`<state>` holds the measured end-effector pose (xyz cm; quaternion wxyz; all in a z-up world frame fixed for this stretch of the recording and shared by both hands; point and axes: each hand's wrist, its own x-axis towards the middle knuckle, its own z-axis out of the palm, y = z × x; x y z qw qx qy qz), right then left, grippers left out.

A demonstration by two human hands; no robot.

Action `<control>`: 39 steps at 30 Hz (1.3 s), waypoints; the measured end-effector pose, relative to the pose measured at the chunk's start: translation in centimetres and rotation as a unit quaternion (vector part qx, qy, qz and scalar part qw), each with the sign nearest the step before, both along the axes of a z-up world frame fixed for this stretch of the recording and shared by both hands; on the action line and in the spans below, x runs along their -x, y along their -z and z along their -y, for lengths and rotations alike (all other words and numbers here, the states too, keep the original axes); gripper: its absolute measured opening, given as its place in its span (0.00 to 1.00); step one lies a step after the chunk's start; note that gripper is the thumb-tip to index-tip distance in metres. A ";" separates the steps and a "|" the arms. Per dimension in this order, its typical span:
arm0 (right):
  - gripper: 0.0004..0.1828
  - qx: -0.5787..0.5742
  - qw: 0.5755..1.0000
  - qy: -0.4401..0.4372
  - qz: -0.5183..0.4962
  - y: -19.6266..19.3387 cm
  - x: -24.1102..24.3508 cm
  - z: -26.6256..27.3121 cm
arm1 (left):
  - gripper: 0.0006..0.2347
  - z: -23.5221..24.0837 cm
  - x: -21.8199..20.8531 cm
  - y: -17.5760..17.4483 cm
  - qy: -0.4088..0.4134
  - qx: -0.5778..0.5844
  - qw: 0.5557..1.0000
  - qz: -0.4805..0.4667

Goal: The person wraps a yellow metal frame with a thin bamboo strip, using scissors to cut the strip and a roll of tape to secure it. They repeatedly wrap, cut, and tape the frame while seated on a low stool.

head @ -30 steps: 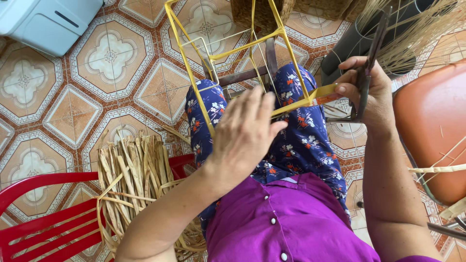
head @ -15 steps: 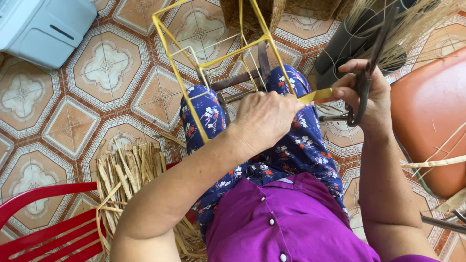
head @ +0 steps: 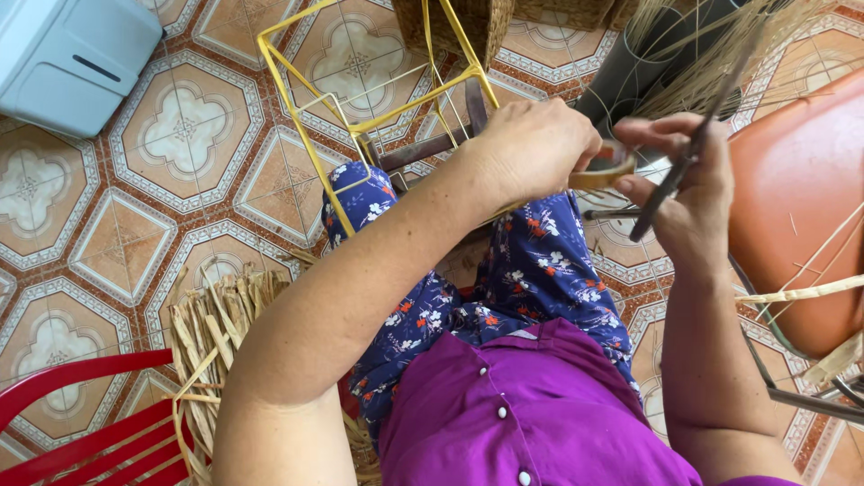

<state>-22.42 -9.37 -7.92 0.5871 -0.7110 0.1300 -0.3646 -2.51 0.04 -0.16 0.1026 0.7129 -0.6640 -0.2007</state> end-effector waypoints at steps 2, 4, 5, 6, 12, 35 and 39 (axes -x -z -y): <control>0.31 0.009 0.999 0.016 0.038 -0.2 1.0 -0.5 | 0.06 0.3 -0.4 0.0 -0.012 -0.023 1.000 -0.004; 0.31 0.003 1.000 0.010 0.013 -0.3 2.8 -1.1 | 0.07 0.4 -1.2 -0.3 0.005 -0.011 0.998 -0.060; 0.31 -0.009 0.999 -0.002 -0.035 -0.3 4.3 -1.6 | 0.08 0.4 -1.4 -0.3 0.015 -0.005 0.996 -0.090; 0.31 -0.019 0.996 -0.015 -0.082 0.0 5.4 -2.2 | 0.08 0.4 -1.6 -0.3 0.014 -0.010 0.995 -0.100; 0.33 -0.162 0.925 -0.177 -0.293 3.7 8.0 -5.9 | 0.09 0.6 -1.3 -0.6 -0.006 -0.019 0.992 -0.121; 0.19 -0.257 0.933 -0.125 -0.218 4.0 3.4 -6.0 | 0.07 1.0 -1.9 -0.1 -0.135 0.105 0.945 -0.280; 0.15 -0.078 0.995 -0.010 -0.053 3.2 2.1 -6.0 | 0.09 -2.1 -4.1 -1.3 -0.117 0.327 0.859 -0.377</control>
